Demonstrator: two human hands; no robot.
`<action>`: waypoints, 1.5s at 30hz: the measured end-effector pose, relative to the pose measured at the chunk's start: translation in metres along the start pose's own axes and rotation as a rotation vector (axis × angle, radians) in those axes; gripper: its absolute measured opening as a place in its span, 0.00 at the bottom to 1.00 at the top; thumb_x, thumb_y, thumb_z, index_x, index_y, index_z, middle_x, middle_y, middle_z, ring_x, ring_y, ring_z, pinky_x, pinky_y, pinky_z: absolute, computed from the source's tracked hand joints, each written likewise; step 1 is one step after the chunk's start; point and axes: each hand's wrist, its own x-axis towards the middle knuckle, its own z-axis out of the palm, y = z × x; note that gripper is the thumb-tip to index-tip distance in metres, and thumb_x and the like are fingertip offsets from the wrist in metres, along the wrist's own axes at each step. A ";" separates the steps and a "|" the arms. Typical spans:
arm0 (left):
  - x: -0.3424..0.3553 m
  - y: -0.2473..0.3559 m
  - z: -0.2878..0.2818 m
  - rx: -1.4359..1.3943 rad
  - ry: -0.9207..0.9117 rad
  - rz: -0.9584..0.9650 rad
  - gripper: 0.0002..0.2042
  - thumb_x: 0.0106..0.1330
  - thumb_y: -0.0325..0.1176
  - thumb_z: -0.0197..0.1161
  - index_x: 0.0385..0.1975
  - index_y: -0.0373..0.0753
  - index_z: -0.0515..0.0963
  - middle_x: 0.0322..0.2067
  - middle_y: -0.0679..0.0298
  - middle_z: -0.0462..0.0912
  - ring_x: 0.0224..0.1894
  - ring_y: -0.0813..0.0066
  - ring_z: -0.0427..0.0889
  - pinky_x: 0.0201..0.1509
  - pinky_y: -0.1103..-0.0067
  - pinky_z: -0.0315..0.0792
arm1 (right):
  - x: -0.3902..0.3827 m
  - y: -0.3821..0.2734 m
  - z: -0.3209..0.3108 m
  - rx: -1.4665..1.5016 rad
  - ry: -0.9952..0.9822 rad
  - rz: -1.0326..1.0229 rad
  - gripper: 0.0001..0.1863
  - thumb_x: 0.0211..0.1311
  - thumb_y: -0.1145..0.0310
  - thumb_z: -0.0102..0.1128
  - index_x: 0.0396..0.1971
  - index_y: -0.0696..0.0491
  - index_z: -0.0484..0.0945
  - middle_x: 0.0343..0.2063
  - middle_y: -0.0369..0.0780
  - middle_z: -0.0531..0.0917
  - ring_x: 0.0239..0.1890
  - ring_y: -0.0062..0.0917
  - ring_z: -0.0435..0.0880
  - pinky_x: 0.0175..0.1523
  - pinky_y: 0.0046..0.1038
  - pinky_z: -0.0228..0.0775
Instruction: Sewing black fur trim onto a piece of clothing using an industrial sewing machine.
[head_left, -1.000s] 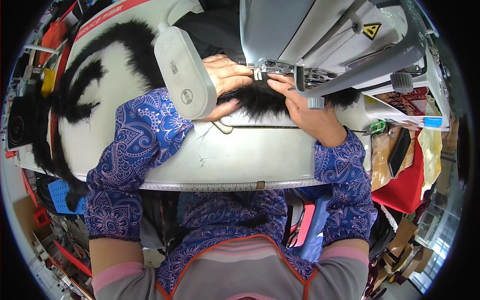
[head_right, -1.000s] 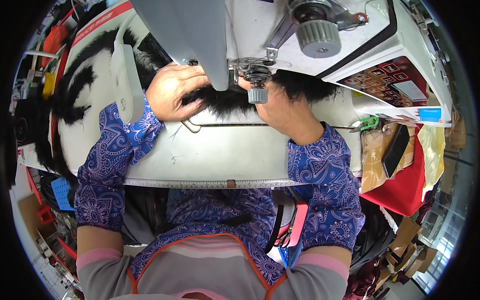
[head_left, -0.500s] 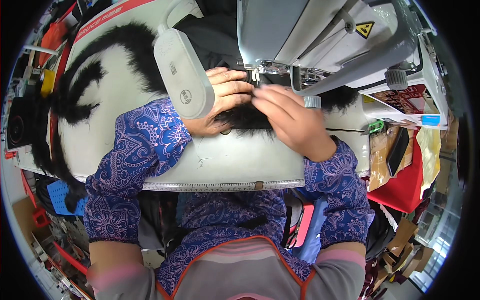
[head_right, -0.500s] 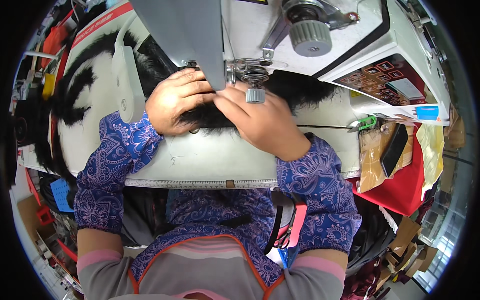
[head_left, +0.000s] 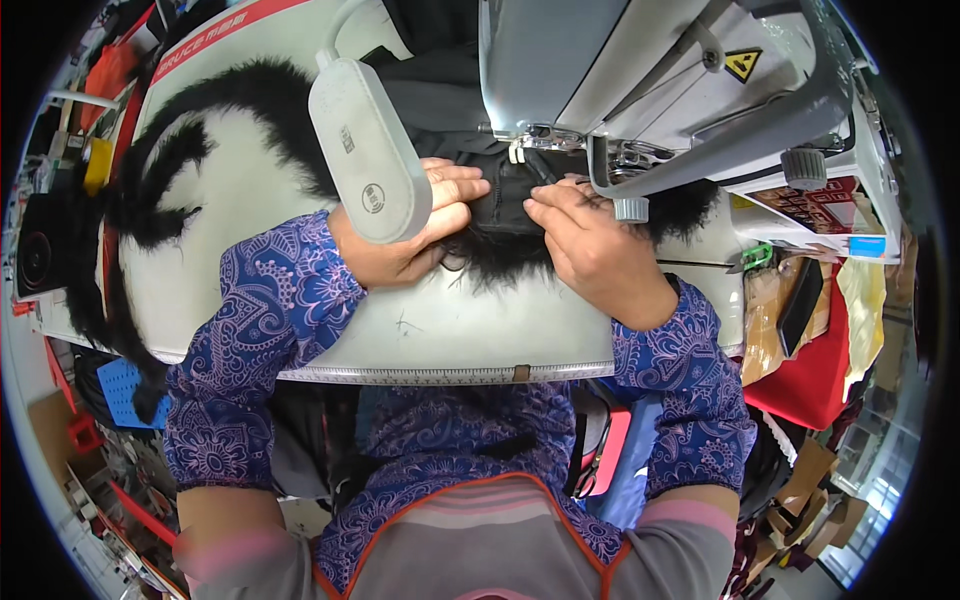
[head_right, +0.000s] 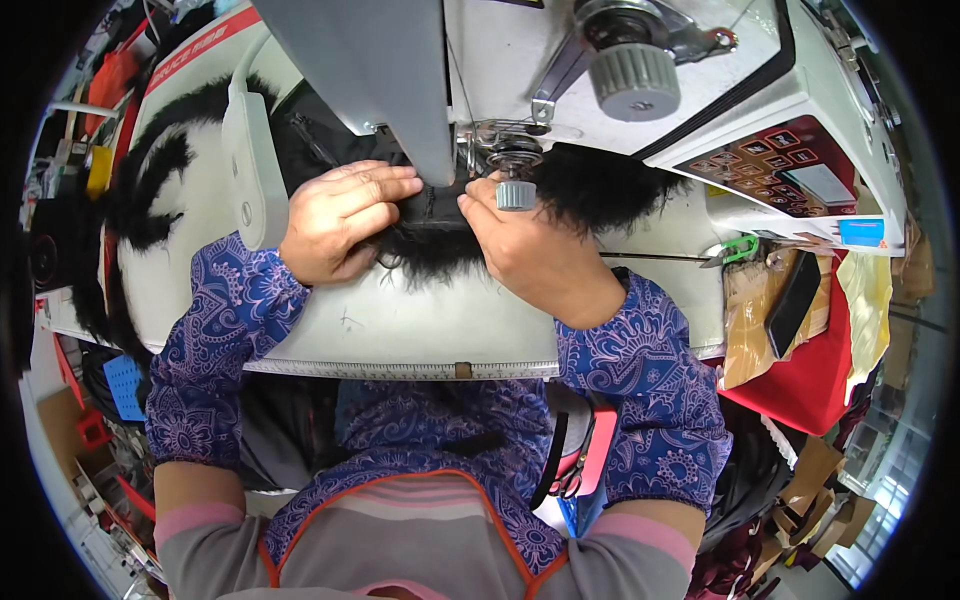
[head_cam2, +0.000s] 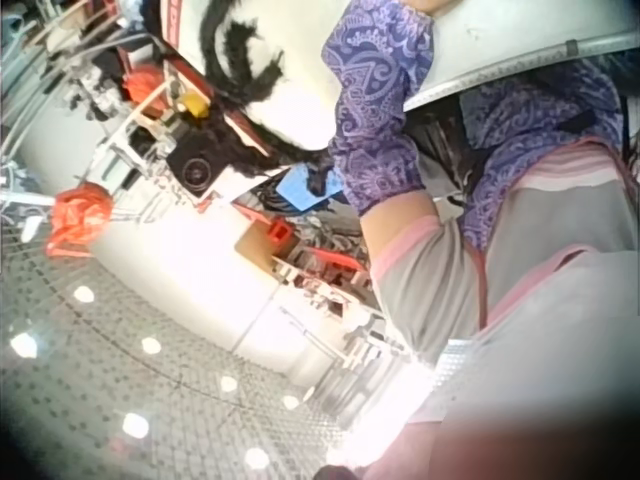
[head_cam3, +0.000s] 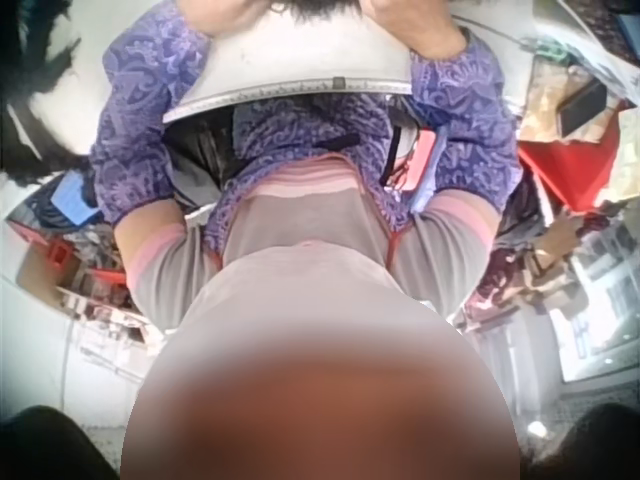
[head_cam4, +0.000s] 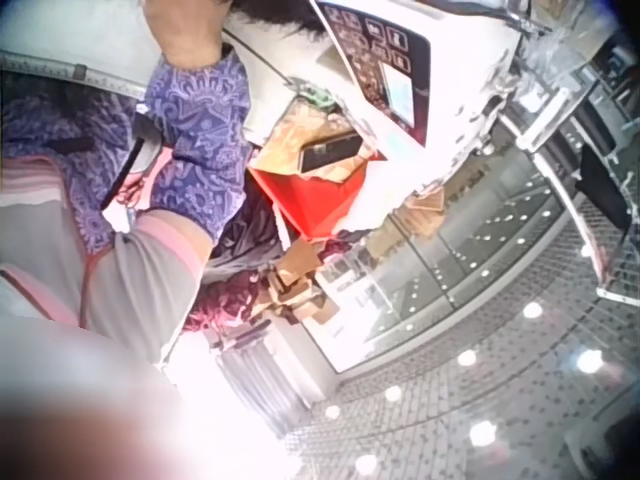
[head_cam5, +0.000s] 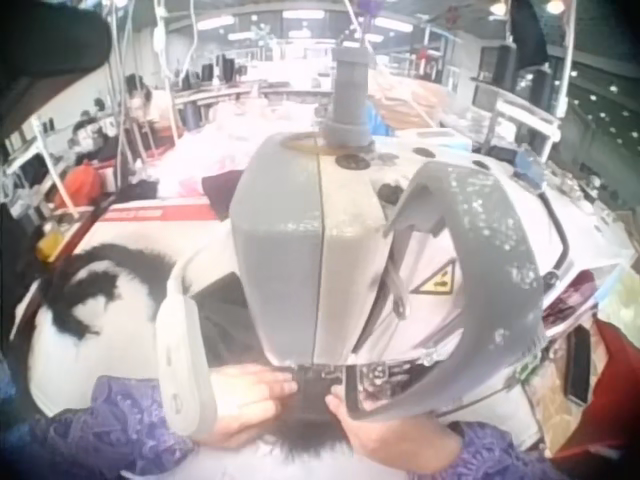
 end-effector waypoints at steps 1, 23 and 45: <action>-0.002 0.000 -0.001 -0.038 -0.020 -0.055 0.12 0.40 0.28 0.66 0.28 0.33 0.78 0.43 0.56 0.84 0.50 0.58 0.83 0.52 0.66 0.79 | 0.001 -0.001 -0.002 -0.016 -0.032 0.017 0.15 0.52 0.79 0.62 0.42 0.57 0.82 0.42 0.39 0.83 0.46 0.32 0.82 0.55 0.32 0.74; -0.003 -0.005 0.002 -0.146 -0.008 -0.057 0.24 0.36 0.27 0.68 0.41 0.35 0.81 0.38 0.57 0.84 0.51 0.57 0.83 0.58 0.62 0.77 | 0.017 -0.002 0.001 0.108 -0.026 -0.153 0.23 0.49 0.81 0.55 0.49 0.61 0.79 0.50 0.44 0.79 0.55 0.35 0.76 0.60 0.32 0.68; 0.014 -0.015 0.007 -0.070 -0.068 -0.075 0.22 0.51 0.31 0.70 0.47 0.32 0.77 0.47 0.54 0.78 0.54 0.56 0.78 0.60 0.65 0.72 | 0.009 0.023 0.010 0.038 -0.031 0.016 0.26 0.51 0.86 0.54 0.52 0.52 0.79 0.52 0.38 0.80 0.57 0.33 0.78 0.62 0.32 0.71</action>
